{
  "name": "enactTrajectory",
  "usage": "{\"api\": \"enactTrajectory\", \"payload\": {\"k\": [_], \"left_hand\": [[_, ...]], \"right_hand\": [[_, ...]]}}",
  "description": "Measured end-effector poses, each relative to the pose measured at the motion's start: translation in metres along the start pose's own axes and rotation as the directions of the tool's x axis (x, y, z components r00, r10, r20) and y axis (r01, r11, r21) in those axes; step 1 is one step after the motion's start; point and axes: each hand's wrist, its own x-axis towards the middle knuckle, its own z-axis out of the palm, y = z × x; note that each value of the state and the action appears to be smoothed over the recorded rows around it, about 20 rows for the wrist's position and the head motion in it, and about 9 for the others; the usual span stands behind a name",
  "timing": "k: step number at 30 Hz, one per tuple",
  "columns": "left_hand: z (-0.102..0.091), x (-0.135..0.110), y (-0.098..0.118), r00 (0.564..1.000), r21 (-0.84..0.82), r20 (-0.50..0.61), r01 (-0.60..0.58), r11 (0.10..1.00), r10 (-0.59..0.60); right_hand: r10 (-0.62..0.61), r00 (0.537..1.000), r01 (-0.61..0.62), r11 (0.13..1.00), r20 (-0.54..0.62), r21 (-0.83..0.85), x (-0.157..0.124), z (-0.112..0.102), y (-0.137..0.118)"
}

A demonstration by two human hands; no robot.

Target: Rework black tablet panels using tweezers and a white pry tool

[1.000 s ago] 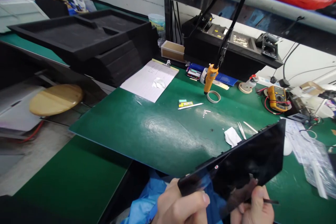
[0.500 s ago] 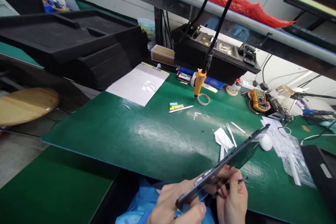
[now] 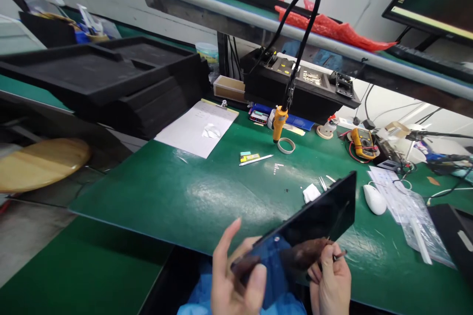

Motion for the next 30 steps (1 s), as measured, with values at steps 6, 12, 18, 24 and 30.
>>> {"api": "enactTrajectory", "payload": {"k": [6, 12, 18, 24, 30], "left_hand": [[-0.010, 0.052, -0.001, 0.938, -0.143, -0.162, 0.285, 0.948, -0.306], [-0.034, 0.094, 0.011, 0.913, -0.094, -0.299, 0.262, 0.960, -0.279], [-0.060, 0.106, 0.015, 0.935, 0.007, -0.213, 0.291, 0.957, -0.283], [-0.063, 0.091, 0.017, 0.967, 0.071, -0.132, 0.230, 0.970, -0.220], [-0.072, 0.088, 0.014, 0.983, 0.097, -0.075, 0.173, 0.980, -0.166]], "right_hand": [[-0.108, 0.945, 0.202, 0.935, 0.308, -0.292, 0.016, -0.018, -0.007], [-0.141, 0.941, 0.320, 0.662, 0.307, -0.677, 0.050, -0.056, -0.010], [-0.240, 0.902, 0.428, 0.389, 0.358, -0.816, 0.086, -0.078, -0.006], [-0.196, 0.725, 0.686, 0.285, 0.660, -0.669, 0.150, -0.001, -0.017], [-0.101, 0.508, 0.845, 0.253, 0.855, -0.472, 0.218, 0.126, -0.002]]}}
